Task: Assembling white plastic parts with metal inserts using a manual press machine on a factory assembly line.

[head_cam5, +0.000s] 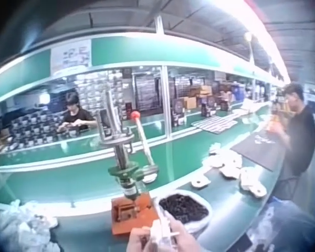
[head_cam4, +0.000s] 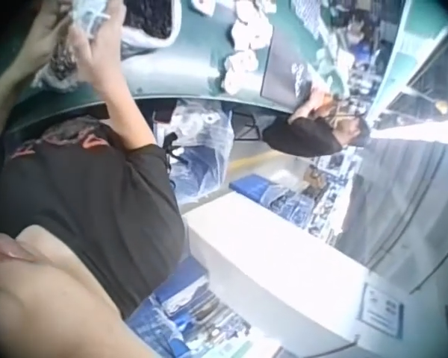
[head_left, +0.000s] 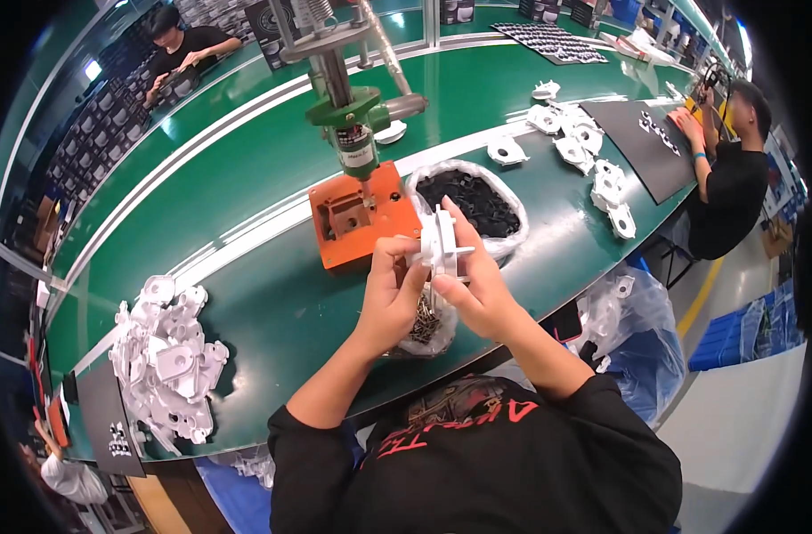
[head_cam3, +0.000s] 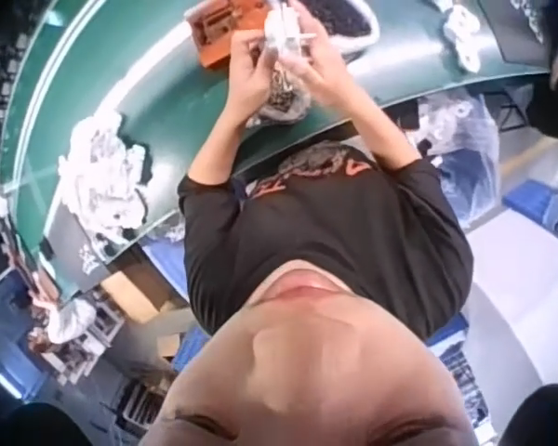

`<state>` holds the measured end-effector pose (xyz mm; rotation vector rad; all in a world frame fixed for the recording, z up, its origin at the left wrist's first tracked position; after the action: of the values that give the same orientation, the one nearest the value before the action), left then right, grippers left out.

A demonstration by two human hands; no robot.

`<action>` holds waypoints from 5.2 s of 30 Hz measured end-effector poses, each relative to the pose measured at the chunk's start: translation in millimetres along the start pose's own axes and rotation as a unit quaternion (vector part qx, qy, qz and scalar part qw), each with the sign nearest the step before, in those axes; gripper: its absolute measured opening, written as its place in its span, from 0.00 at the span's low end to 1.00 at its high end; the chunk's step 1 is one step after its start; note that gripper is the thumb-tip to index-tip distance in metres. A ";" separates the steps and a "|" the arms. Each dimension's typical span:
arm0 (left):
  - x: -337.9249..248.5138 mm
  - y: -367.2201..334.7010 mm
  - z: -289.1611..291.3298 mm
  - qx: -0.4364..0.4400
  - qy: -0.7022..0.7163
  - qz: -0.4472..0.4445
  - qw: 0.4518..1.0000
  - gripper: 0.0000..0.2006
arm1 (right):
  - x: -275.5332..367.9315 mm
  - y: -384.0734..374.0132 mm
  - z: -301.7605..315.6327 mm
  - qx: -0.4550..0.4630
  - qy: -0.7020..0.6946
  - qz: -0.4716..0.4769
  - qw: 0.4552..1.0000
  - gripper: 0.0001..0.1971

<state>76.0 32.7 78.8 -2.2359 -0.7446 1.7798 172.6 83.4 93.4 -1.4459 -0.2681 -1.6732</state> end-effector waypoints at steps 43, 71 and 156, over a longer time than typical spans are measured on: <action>21.0 -40.2 102.0 0.035 -0.664 -0.137 0.734 0.11 | -194.7 -134.7 349.5 -0.231 0.516 -0.165 0.808 0.24; 51.3 -45.0 130.1 0.047 -0.578 0.007 0.815 0.08 | -315.0 -147.2 346.1 0.057 0.578 -0.258 0.772 0.30; 35.2 -36.1 102.1 -0.054 -0.631 -0.136 0.762 0.07 | -18.0 -11.2 -75.3 0.310 0.344 0.236 0.855 0.04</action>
<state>-25.3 64.7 37.8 -0.5409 -1.2485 2.9339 111.3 48.8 59.2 -0.3380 -0.0269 -1.3938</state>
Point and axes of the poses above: each hand's wrist, its own y-axis away from the middle knuckle, its own z-axis out of the back of the hand, x = y × z, the point moved 8 cm from there along -y, towards the middle knuckle, and after that the axes turned 6 degrees about y, right-handed, at the moved point
